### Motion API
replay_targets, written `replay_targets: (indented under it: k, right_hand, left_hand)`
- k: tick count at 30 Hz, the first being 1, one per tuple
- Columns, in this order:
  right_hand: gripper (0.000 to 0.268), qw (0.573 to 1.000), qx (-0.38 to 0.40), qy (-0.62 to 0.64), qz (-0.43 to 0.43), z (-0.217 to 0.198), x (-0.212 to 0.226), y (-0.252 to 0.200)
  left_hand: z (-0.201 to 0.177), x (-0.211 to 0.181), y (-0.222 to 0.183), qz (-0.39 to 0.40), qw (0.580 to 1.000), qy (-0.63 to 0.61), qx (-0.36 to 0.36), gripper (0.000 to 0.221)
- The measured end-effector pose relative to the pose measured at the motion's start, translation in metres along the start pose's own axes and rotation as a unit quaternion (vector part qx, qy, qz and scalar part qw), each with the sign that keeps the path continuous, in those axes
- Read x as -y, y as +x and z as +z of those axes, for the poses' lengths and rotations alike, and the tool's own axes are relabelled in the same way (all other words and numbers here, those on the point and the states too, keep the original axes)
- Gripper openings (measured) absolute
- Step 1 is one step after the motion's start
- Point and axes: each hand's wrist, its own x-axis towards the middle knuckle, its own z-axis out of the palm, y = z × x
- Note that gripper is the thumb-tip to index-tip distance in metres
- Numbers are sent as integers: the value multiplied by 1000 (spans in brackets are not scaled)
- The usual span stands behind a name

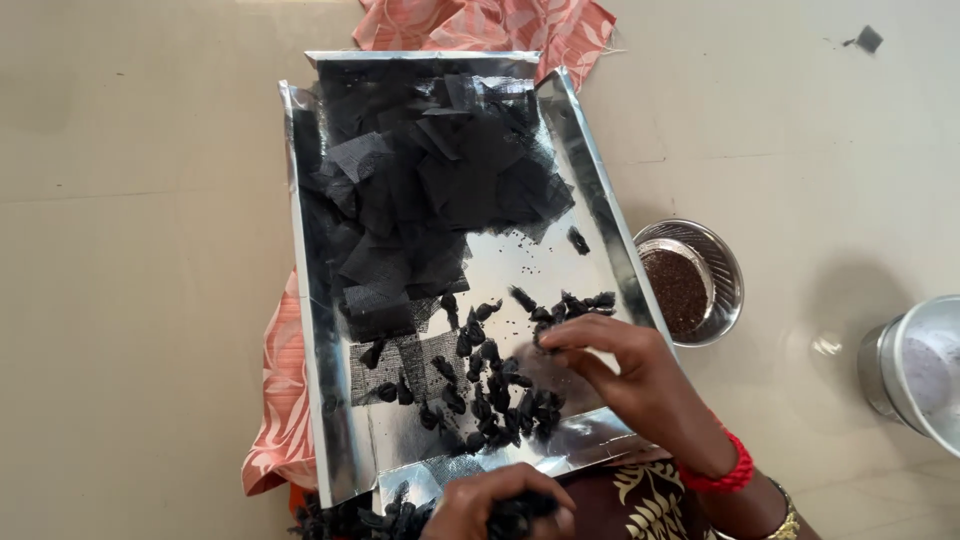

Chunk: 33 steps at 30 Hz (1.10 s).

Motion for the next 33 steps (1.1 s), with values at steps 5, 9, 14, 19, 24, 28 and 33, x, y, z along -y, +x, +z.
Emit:
replay_targets:
  k: [5, 9, 14, 19, 24, 28, 33]
  right_hand:
    - [23, 970, 11, 198, 141, 2, 21, -14]
    - [24, 930, 43, 336, 140, 15, 43, -28]
    - [17, 932, 6, 306, 194, 30, 60, -34]
    - [13, 947, -8, 270, 176, 45, 66, -39]
    - [11, 957, 12, 228, 181, 49, 83, -33]
    - [12, 944, 39, 247, 217, 44, 92, -28]
    - [15, 953, 63, 196, 220, 48, 106, -25]
  left_hand:
    - [-16, -26, 4, -117, 963, -221, -102, 11]
    - [-30, -41, 8, -120, 925, -289, -214, 18]
    - [-31, -35, 9, -55, 929, -286, -229, 19]
    - [-35, -38, 6, -27, 920, -305, -243, 17]
    - [-44, -36, 2, -54, 905, -350, -234, 14]
    - [-50, -32, 0, -51, 900, -384, -200, 15]
    - [-51, -25, -4, -55, 907, -372, -189, 13]
